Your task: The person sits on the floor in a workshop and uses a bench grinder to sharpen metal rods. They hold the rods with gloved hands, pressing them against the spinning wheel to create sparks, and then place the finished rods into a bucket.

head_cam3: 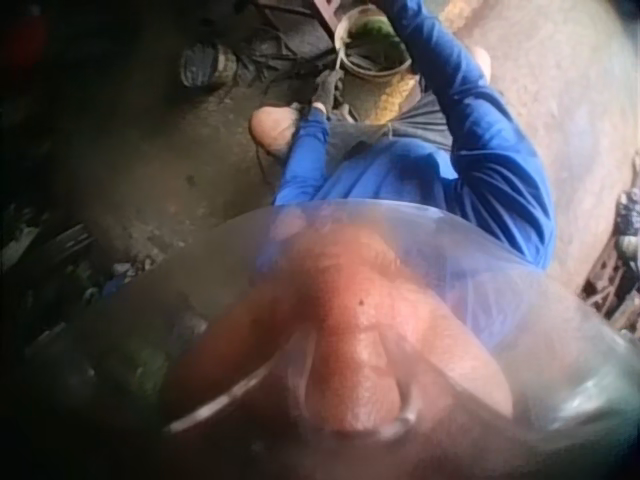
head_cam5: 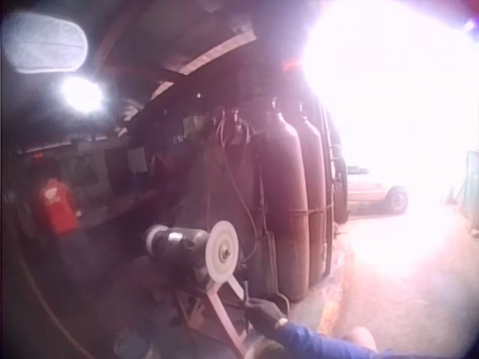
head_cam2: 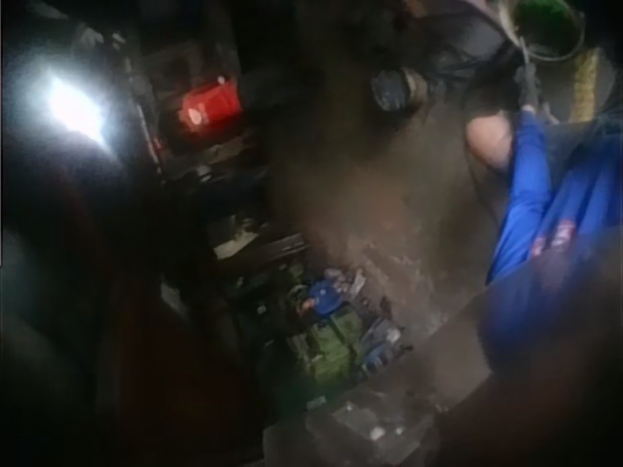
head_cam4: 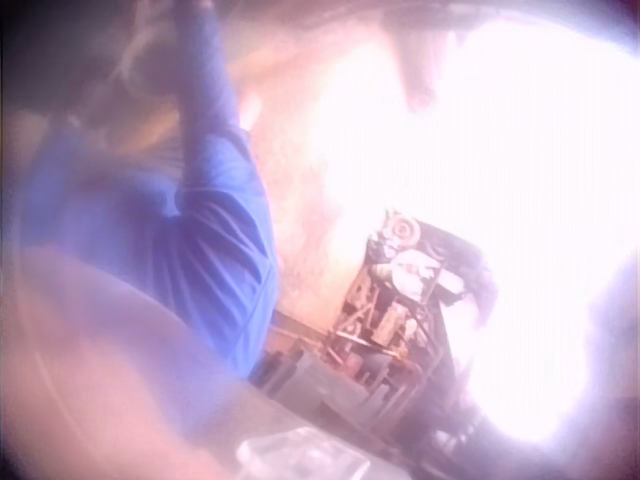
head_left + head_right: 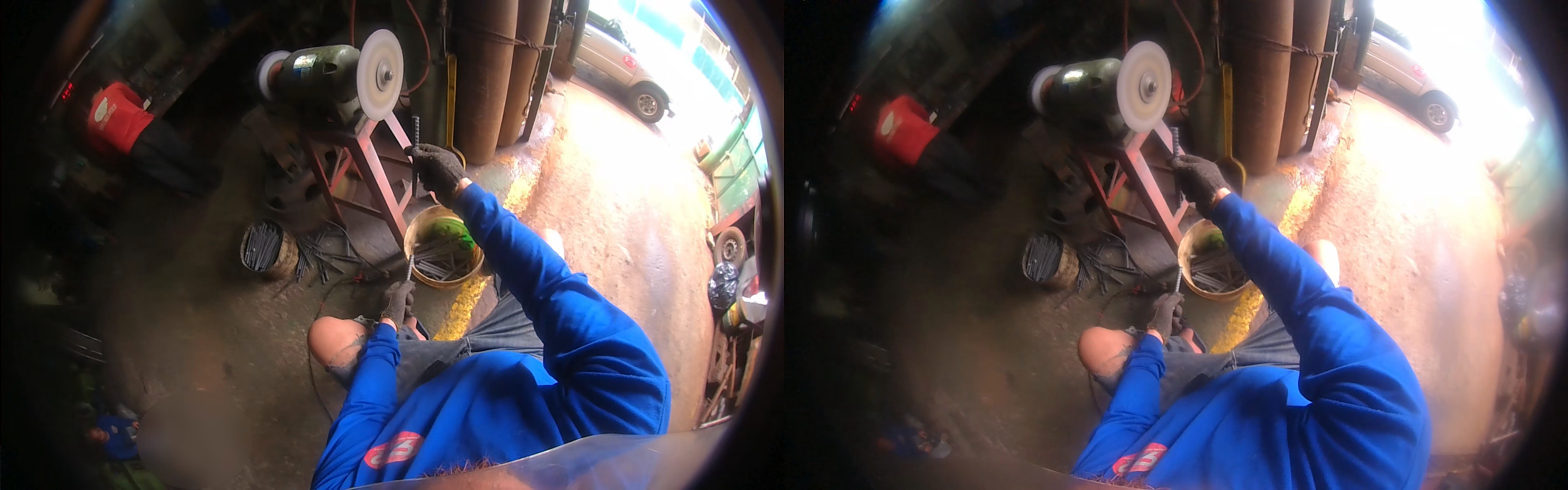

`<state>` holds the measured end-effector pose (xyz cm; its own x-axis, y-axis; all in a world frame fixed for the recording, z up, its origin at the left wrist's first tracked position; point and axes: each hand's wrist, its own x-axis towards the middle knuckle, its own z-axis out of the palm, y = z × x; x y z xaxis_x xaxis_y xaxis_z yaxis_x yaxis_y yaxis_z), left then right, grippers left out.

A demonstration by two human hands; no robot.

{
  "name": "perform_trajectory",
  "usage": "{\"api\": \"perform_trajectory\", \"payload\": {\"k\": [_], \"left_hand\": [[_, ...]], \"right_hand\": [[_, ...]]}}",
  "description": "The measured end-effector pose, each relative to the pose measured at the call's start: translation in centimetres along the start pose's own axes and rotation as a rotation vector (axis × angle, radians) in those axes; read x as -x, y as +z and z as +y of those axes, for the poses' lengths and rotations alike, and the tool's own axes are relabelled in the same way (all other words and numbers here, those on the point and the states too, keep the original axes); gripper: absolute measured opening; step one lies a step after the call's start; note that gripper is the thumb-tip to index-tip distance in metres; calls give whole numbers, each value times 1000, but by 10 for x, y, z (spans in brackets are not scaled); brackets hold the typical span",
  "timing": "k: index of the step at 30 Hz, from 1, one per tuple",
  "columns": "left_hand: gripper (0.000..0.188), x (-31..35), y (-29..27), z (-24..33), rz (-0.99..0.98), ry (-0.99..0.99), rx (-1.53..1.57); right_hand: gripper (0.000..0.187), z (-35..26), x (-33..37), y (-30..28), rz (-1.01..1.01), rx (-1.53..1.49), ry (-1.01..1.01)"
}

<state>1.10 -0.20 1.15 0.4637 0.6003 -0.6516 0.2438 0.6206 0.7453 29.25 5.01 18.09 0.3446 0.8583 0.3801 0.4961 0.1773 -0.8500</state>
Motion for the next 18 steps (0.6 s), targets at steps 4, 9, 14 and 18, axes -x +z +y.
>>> {"api": "perform_trajectory", "payload": {"k": [4, 9, 14, 18], "left_hand": [[18, 13, -6, 3, -65, 13, 243], [16, 20, -6, 5, -82, 49, 517], [24, 31, 0, 11, -207, 145, 691], [24, 48, -9, 5, -303, 105, 836]], "right_hand": [[24, -17, 12, -1, 21, -479, 325], [27, -47, 29, -13, 4, -625, 428], [29, -61, 57, -31, -100, -818, 336], [31, -65, 66, -39, -140, -878, 329]]}}
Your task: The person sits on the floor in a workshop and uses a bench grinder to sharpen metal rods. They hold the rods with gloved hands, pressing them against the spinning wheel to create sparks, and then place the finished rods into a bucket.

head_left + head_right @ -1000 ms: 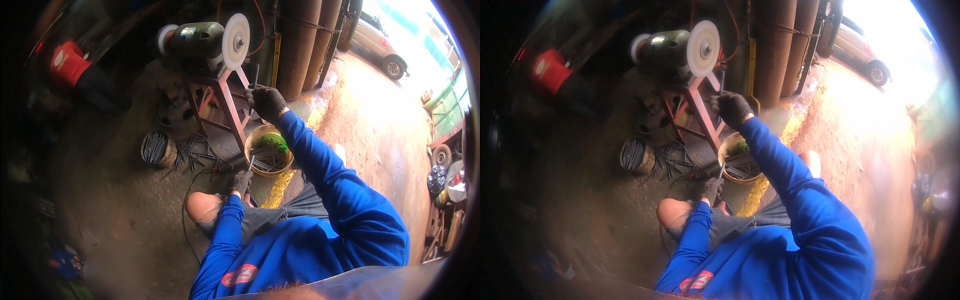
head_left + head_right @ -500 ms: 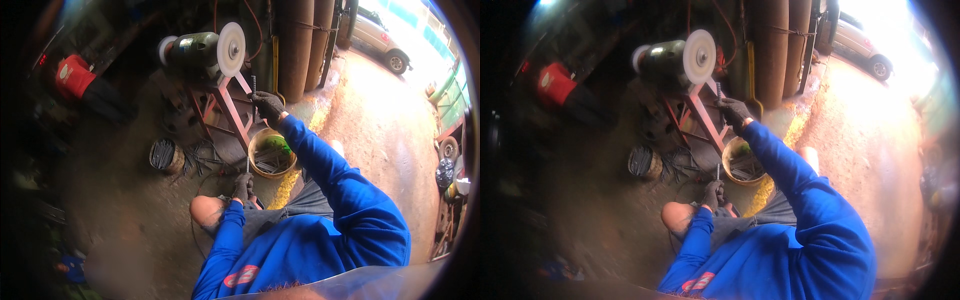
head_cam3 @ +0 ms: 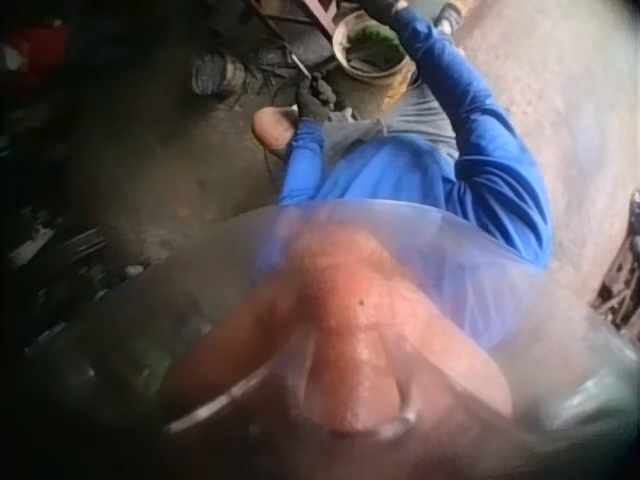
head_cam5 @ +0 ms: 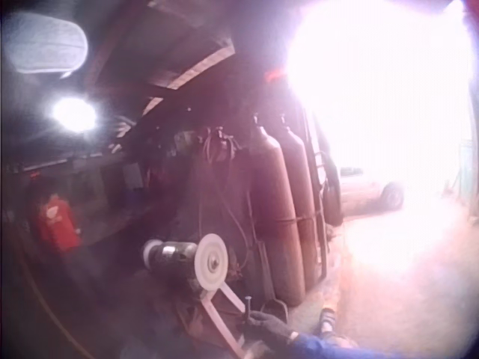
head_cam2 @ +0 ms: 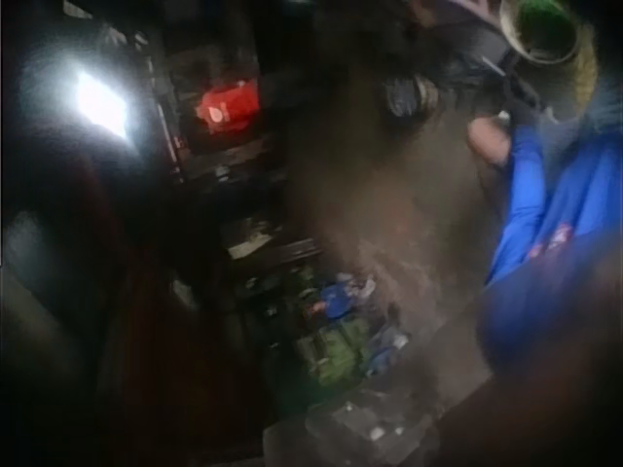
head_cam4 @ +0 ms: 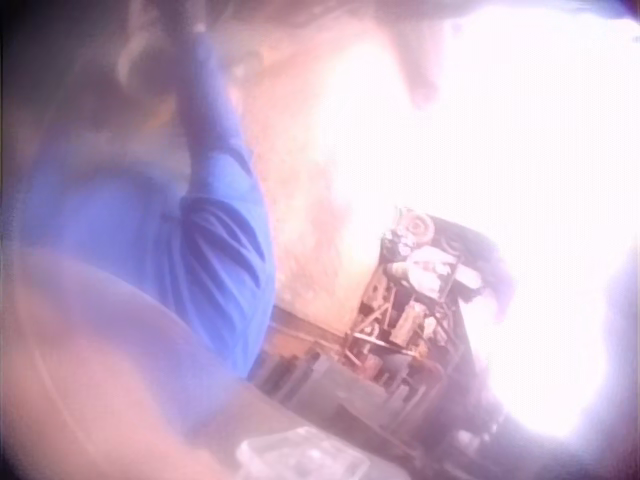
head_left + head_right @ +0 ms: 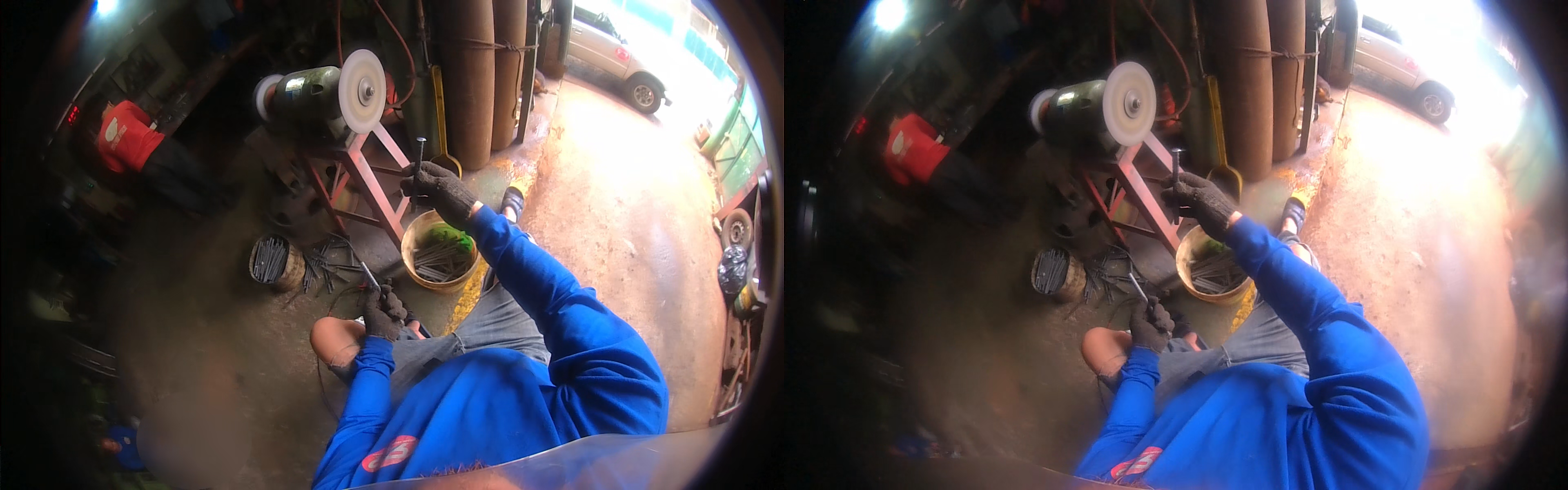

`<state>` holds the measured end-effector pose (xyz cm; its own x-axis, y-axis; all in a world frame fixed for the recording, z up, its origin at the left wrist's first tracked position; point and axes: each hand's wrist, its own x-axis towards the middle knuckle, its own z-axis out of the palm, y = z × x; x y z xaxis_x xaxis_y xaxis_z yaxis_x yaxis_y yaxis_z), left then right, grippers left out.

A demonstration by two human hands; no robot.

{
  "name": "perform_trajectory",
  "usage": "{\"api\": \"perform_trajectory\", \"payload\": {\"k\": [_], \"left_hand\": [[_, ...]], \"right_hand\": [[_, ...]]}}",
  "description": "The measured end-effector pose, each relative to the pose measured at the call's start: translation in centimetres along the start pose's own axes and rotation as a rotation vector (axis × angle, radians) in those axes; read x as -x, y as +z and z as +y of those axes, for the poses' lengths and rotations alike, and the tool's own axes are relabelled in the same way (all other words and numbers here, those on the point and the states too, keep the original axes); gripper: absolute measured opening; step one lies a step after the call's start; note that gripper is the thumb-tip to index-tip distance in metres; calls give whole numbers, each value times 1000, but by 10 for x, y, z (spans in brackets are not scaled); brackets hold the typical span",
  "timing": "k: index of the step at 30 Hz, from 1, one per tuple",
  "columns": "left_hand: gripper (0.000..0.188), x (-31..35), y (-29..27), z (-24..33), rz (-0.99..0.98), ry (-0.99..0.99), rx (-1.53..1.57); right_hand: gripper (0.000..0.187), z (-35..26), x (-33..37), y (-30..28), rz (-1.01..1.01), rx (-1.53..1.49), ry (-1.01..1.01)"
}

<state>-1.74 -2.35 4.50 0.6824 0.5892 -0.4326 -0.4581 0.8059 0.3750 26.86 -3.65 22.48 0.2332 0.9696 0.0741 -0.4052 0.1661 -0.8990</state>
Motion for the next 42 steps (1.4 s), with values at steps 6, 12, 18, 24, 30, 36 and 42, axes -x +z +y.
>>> {"api": "perform_trajectory", "payload": {"k": [6, 12, 18, 24, 30, 36, 42], "left_hand": [[27, -3, -16, 8, -127, 2, 110], [31, 8, 9, 0, -48, 38, 161], [33, 20, -2, -21, 23, -13, 318], [31, 11, -11, -22, 100, -46, 298], [26, -11, -45, -24, 288, -35, 50], [26, -8, -45, -27, 305, -20, 19], [26, -10, -46, -25, 318, -27, 33]], "right_hand": [[29, 9, -2, -19, -52, -47, -57], [30, 28, -9, -46, -192, -73, -132], [35, 43, -22, -58, -209, -184, -183], [32, 23, -30, -44, -80, -435, 83], [21, 24, -88, -11, 65, -313, 1], [13, 25, -133, 19, 58, -802, 106], [13, 38, -149, 34, 184, -689, 41]]}}
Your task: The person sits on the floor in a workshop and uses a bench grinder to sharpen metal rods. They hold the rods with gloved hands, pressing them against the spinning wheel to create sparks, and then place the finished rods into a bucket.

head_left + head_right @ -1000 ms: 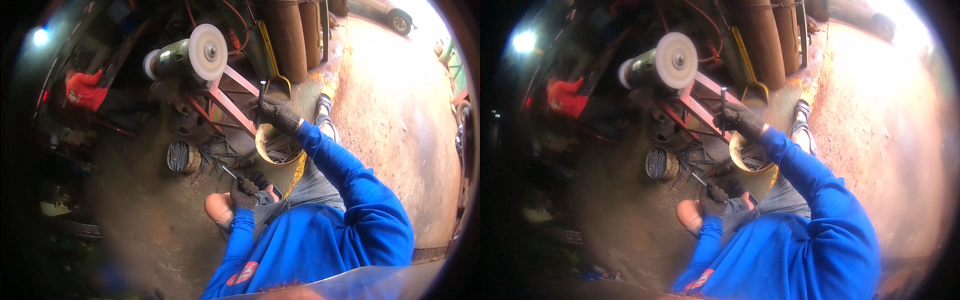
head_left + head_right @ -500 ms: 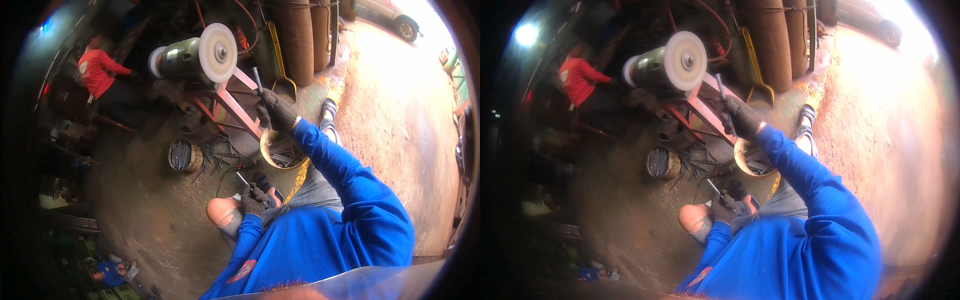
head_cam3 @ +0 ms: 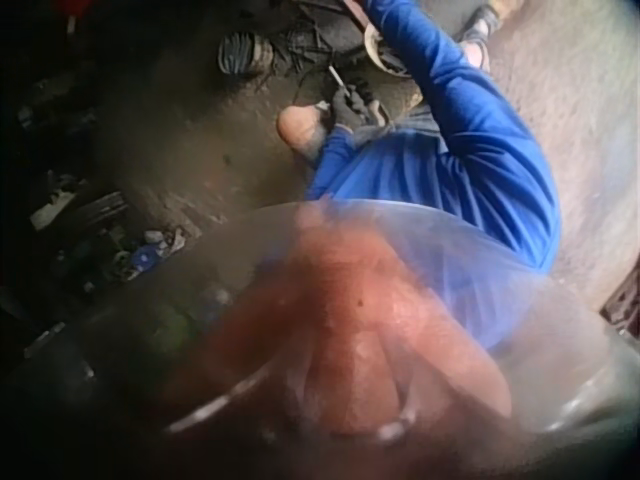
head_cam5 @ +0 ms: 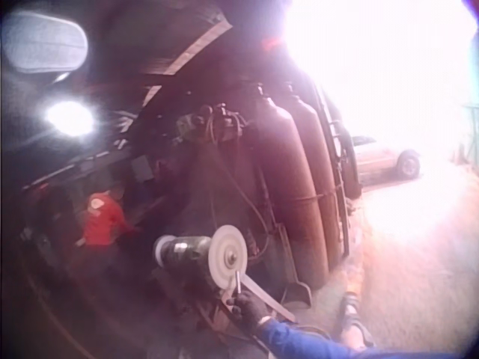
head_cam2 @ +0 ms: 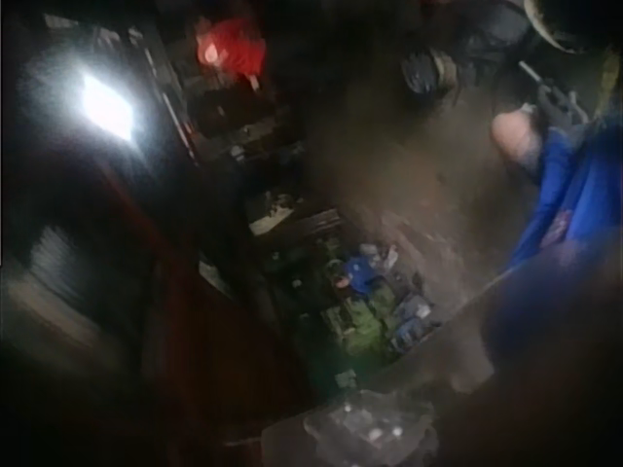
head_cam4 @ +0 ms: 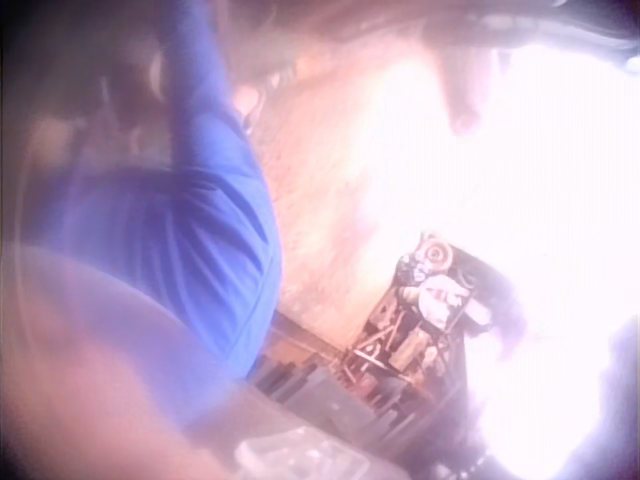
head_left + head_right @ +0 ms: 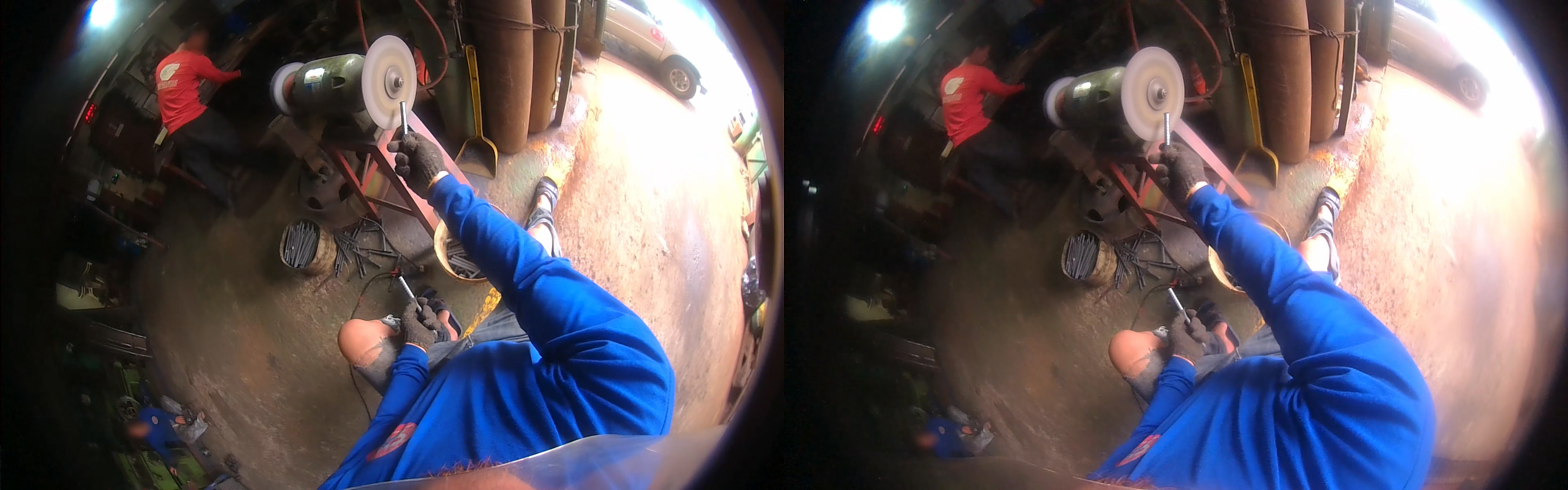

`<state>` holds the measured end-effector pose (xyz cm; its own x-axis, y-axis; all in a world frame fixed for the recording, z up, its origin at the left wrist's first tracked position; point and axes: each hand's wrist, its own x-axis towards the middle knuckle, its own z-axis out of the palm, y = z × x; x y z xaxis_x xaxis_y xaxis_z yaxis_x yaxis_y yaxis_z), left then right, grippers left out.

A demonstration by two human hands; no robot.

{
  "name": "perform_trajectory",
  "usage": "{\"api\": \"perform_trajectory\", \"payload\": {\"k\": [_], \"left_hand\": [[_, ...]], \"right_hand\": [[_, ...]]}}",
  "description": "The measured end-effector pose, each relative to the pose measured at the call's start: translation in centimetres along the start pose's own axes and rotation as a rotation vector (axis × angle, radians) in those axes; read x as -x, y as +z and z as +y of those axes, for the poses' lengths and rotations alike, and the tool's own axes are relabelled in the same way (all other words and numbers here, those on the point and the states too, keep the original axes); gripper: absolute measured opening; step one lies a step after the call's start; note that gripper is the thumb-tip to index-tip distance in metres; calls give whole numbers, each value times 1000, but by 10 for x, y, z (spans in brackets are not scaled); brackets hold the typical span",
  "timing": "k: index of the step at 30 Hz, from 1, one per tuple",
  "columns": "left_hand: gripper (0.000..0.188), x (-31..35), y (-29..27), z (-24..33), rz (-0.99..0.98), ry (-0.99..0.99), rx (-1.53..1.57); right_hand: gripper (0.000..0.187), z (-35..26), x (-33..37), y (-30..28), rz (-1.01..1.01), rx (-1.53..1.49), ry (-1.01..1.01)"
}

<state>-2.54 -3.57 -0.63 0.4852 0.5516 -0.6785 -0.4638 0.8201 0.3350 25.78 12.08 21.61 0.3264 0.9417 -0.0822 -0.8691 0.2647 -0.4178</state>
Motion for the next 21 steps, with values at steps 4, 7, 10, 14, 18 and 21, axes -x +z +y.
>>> {"api": "perform_trajectory", "payload": {"k": [4, 7, 10, 14, 18, 21], "left_hand": [[25, 1, -1, -1, -46, -10, 8], [24, 2, 2, 0, 0, 0, 11], [24, 1, 7, 1, 51, 3, 15], [24, 6, 9, -1, 41, 29, 32], [24, 8, 10, 0, 5, 44, 3], [25, 10, 9, 1, 35, 16, 34]], "right_hand": [[11, 8, 1, 13, 31, 25, -46], [7, 7, 3, 23, 94, 123, -82], [7, 11, -4, 21, 78, 75, -87], [7, 12, -5, 21, 82, 95, -85], [4, 18, -18, 8, 79, 77, -40], [8, 21, -22, 9, 105, 105, -29]]}}
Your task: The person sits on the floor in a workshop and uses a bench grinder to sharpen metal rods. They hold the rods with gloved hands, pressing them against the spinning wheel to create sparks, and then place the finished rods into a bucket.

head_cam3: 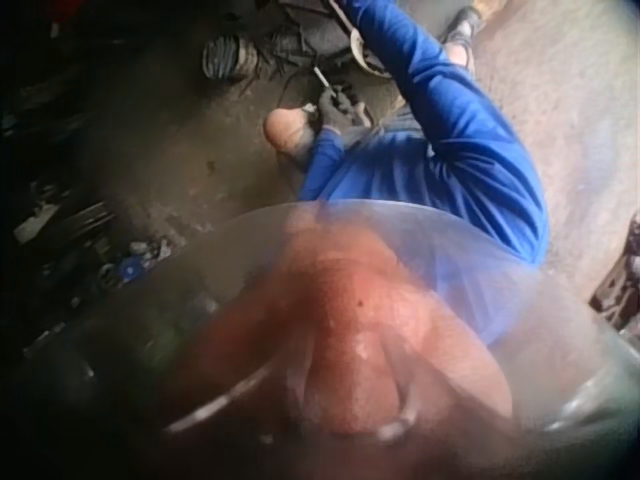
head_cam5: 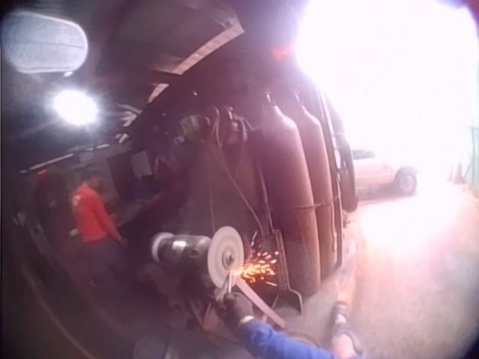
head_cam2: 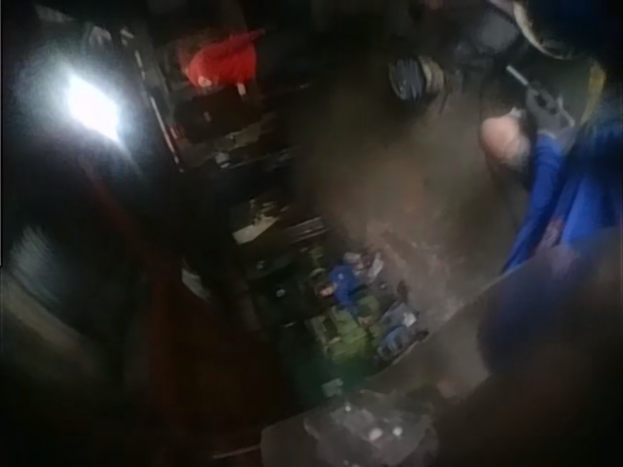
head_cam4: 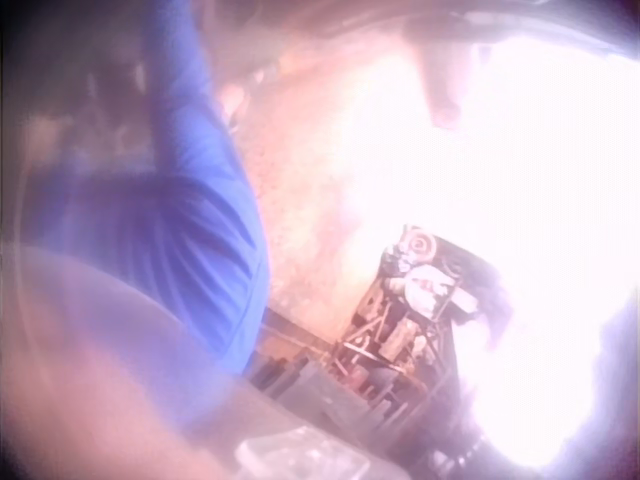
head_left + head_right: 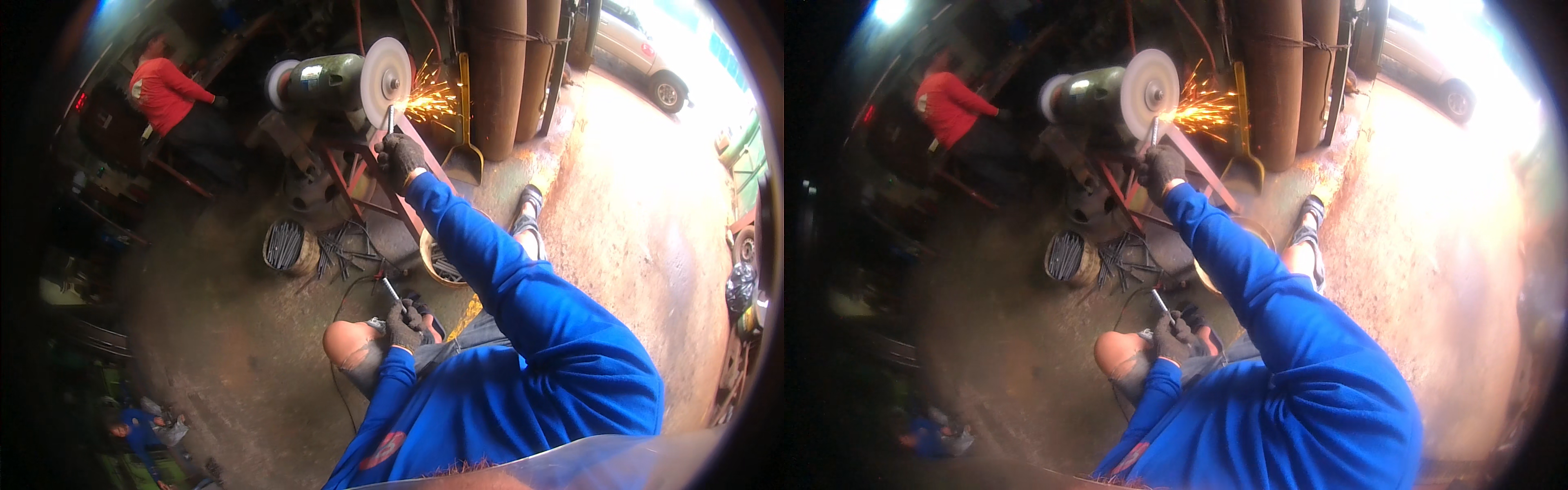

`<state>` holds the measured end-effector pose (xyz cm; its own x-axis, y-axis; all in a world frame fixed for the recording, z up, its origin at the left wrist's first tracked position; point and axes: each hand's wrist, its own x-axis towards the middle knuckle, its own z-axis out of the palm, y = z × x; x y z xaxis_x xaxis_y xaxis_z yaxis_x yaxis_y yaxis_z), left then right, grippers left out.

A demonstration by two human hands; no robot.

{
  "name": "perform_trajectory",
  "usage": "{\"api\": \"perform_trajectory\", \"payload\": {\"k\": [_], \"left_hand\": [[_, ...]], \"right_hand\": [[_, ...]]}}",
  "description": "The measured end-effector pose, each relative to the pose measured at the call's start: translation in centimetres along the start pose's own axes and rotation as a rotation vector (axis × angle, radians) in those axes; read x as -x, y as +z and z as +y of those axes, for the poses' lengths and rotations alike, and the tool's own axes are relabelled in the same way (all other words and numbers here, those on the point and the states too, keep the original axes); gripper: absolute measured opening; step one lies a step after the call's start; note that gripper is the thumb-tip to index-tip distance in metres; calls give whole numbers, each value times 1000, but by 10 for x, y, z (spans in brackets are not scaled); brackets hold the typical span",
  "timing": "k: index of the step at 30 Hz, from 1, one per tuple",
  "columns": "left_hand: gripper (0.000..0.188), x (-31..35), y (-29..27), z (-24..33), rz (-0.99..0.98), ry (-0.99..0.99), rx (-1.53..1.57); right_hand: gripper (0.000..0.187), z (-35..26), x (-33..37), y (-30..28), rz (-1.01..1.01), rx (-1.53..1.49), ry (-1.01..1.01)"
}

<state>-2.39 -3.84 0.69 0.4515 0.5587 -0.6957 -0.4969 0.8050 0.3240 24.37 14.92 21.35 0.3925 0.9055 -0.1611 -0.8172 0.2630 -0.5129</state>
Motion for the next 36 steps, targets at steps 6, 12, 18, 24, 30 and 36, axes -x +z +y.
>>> {"api": "perform_trajectory", "payload": {"k": [6, 12, 18, 24, 30, 36], "left_hand": [[22, -4, -2, -2, -13, 34, 9], [23, 0, -2, -2, -62, 52, 6], [22, 5, 8, -6, -113, 28, -10], [21, -1, 3, -11, -93, 21, -75], [21, 7, 1, -5, -177, 72, 8], [22, 8, 5, -9, -216, 42, -5]], "right_hand": [[7, -3, -4, -1, -65, -13, 5], [3, -2, -7, -16, -239, 186, -102], [8, -15, 2, -17, -366, -181, 65], [7, -15, -14, -30, -498, -371, 287], [7, -12, -14, -24, -467, -327, 173], [10, -13, -10, -12, -336, -310, 164]]}}
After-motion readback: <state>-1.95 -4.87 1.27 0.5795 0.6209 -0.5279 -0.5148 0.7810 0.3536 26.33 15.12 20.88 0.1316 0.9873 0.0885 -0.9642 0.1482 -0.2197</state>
